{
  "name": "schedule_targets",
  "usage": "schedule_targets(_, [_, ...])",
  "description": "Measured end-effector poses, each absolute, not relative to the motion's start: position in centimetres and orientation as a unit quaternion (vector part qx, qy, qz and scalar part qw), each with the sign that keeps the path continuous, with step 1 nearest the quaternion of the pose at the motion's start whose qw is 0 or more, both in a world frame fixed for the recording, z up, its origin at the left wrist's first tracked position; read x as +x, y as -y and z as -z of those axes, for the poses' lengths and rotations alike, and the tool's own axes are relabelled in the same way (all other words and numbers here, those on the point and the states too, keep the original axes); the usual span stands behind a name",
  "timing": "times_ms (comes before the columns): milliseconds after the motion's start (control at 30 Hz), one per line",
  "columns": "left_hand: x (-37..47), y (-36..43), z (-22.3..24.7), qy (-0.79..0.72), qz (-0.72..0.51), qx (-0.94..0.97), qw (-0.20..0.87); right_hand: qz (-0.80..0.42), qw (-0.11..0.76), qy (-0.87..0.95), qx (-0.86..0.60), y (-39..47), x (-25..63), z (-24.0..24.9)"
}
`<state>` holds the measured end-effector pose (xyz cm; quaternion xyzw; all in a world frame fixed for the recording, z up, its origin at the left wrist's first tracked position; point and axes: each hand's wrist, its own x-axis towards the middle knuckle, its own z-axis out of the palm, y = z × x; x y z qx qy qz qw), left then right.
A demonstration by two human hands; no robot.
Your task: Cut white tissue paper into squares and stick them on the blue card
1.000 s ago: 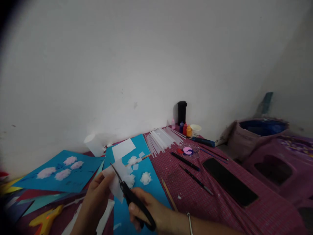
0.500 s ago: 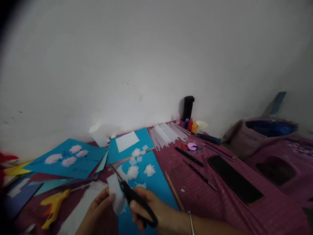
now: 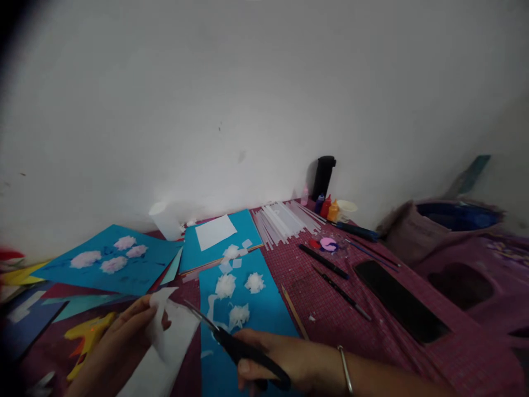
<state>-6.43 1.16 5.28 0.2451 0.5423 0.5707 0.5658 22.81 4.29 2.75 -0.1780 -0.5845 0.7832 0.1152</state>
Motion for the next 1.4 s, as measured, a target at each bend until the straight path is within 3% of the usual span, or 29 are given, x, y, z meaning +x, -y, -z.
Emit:
schedule_targets(133, [-6.9, -4.8, -6.1, -0.585, -0.551, 0.239, 0.544, -0.789, 0.124, 0.564, -0.21, -6.2, 23.9, -2.1])
schedule_targets(567, [-4.1, -13.6, -3.4, -0.571, -0.426, 0.322, 0.623, -0.785, 0.171, 0.54, -0.251, -13.6, 22.0, -0.3])
schedule_targets(800, [-4.7, -15.8, -1.6, -0.59, -0.397, 0.344, 0.613, -0.786, 0.188, 0.534, -0.248, -15.3, 22.1, 1.0])
schedule_targets(1067, [-3.9, -17.0, -2.6, -0.589, -0.339, 0.385, 0.625, -0.784, 0.189, 0.531, -0.26, -16.2, 22.0, 0.9])
schedule_targets(1400, [-3.8, -17.6, -2.3, -0.589, -0.349, 0.362, 0.633, -0.784, 0.208, 0.507, -0.291, -16.4, 21.7, 1.2])
